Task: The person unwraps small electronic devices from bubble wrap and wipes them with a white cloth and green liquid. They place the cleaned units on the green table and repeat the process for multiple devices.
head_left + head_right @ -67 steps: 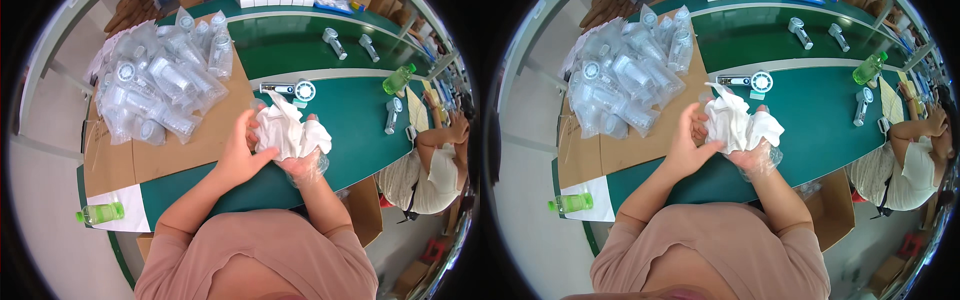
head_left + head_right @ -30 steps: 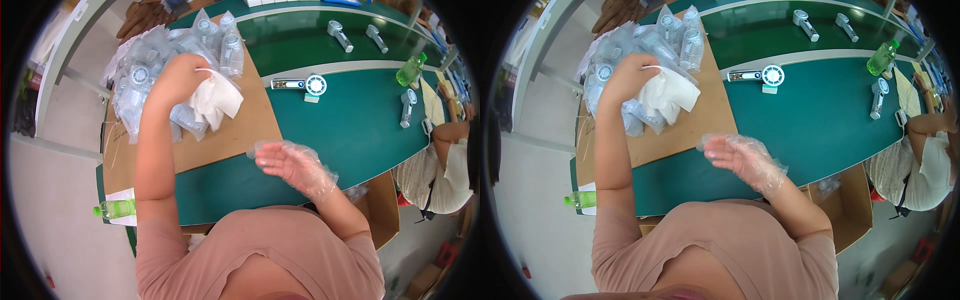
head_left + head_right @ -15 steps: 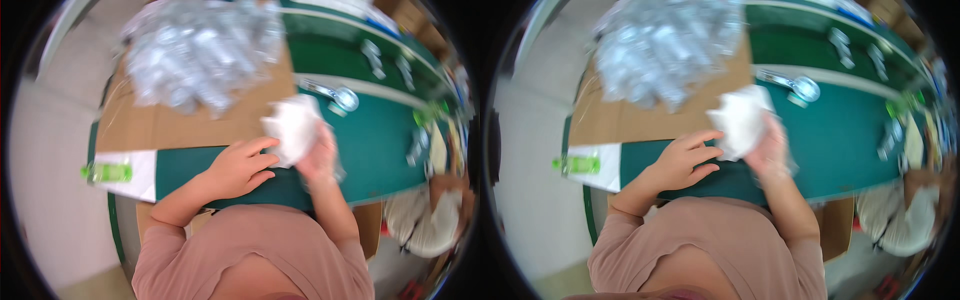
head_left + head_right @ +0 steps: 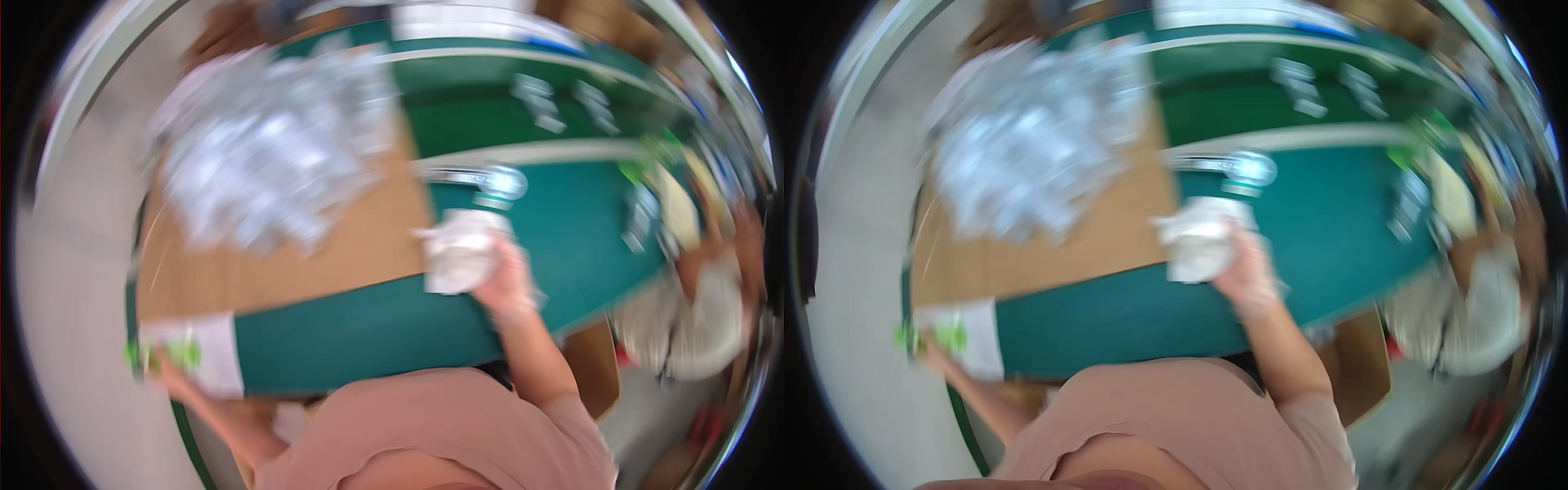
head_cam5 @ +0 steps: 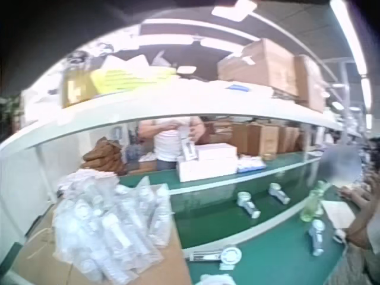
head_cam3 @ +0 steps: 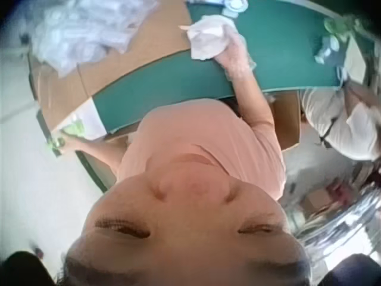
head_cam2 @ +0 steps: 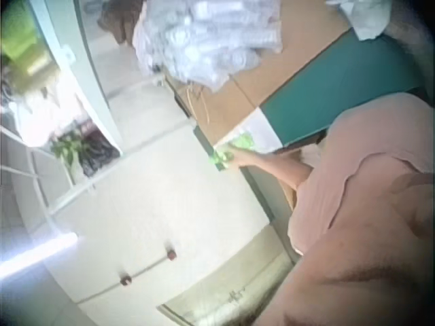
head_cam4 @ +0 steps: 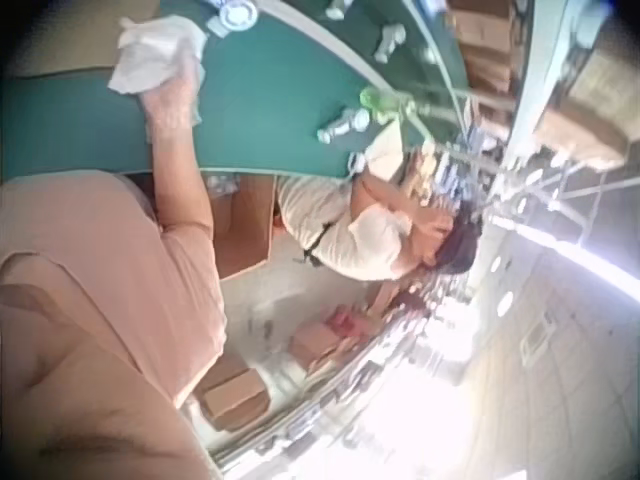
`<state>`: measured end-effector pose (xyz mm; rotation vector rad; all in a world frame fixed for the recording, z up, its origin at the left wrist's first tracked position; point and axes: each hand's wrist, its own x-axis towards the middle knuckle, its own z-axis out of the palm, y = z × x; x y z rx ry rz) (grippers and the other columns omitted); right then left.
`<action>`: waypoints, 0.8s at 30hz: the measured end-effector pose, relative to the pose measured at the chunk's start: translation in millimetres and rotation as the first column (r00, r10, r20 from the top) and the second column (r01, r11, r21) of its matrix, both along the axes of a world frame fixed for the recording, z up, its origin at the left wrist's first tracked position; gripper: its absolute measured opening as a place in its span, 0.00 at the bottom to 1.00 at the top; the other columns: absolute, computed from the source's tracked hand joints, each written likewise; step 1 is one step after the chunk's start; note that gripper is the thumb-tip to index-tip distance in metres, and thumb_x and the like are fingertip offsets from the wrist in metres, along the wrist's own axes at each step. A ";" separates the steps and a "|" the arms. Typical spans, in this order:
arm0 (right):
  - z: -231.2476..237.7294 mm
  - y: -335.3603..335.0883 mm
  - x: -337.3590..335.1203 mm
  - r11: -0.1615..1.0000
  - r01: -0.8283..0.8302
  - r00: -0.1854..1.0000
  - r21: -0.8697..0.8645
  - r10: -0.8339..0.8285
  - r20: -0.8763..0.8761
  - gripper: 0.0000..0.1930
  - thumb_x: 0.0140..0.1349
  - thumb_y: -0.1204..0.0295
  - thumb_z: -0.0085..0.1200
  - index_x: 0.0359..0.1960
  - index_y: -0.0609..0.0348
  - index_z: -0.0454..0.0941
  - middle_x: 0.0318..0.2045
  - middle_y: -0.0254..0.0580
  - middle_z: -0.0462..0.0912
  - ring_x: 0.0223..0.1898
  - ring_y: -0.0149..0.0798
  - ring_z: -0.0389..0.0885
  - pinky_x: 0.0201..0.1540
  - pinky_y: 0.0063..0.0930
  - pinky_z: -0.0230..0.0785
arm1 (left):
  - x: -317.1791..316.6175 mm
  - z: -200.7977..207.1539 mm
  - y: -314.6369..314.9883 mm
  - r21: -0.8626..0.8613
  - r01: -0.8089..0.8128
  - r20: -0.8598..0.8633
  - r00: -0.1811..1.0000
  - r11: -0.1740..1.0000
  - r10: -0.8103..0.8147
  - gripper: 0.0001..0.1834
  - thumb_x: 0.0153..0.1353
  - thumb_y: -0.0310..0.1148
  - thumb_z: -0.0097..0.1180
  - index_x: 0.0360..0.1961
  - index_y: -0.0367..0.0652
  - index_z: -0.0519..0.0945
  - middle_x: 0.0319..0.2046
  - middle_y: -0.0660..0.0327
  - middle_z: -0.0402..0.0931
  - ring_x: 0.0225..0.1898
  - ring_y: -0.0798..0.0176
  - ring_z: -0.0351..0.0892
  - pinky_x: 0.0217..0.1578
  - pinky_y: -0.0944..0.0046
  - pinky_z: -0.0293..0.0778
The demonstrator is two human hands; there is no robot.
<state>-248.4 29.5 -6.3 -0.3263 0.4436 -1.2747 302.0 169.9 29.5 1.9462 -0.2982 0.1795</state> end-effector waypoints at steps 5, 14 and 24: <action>10.8 10.7 -48.5 0.954 0.279 0.954 0.112 -0.288 0.081 0.17 0.65 0.68 0.51 0.51 0.65 0.70 0.47 0.49 0.78 0.49 0.47 0.78 0.55 0.44 0.71 | -50.6 6.3 -43.1 0.105 0.325 0.470 0.817 0.940 -0.335 0.32 0.58 0.47 0.60 0.56 0.33 0.70 0.49 0.48 0.74 0.46 0.54 0.77 0.45 0.60 0.76; 23.5 -32.6 -151.4 0.837 0.545 0.826 0.047 -0.527 -0.201 0.15 0.63 0.71 0.51 0.49 0.67 0.69 0.40 0.49 0.80 0.40 0.45 0.82 0.45 0.43 0.77 | -302.1 16.0 -138.4 -0.387 0.896 -0.086 -0.271 -0.219 -0.959 0.49 0.44 0.61 0.67 0.58 0.38 0.64 0.46 0.57 0.73 0.45 0.60 0.76 0.43 0.59 0.75; -16.3 -95.0 -195.4 0.876 0.474 0.872 0.089 -0.453 -0.188 0.12 0.63 0.70 0.49 0.44 0.66 0.74 0.39 0.48 0.81 0.38 0.43 0.81 0.41 0.39 0.75 | -539.6 -23.1 -211.1 -0.572 0.554 -0.351 -0.832 -0.605 -0.430 0.35 0.55 0.50 0.62 0.54 0.34 0.66 0.42 0.54 0.75 0.42 0.53 0.80 0.43 0.55 0.77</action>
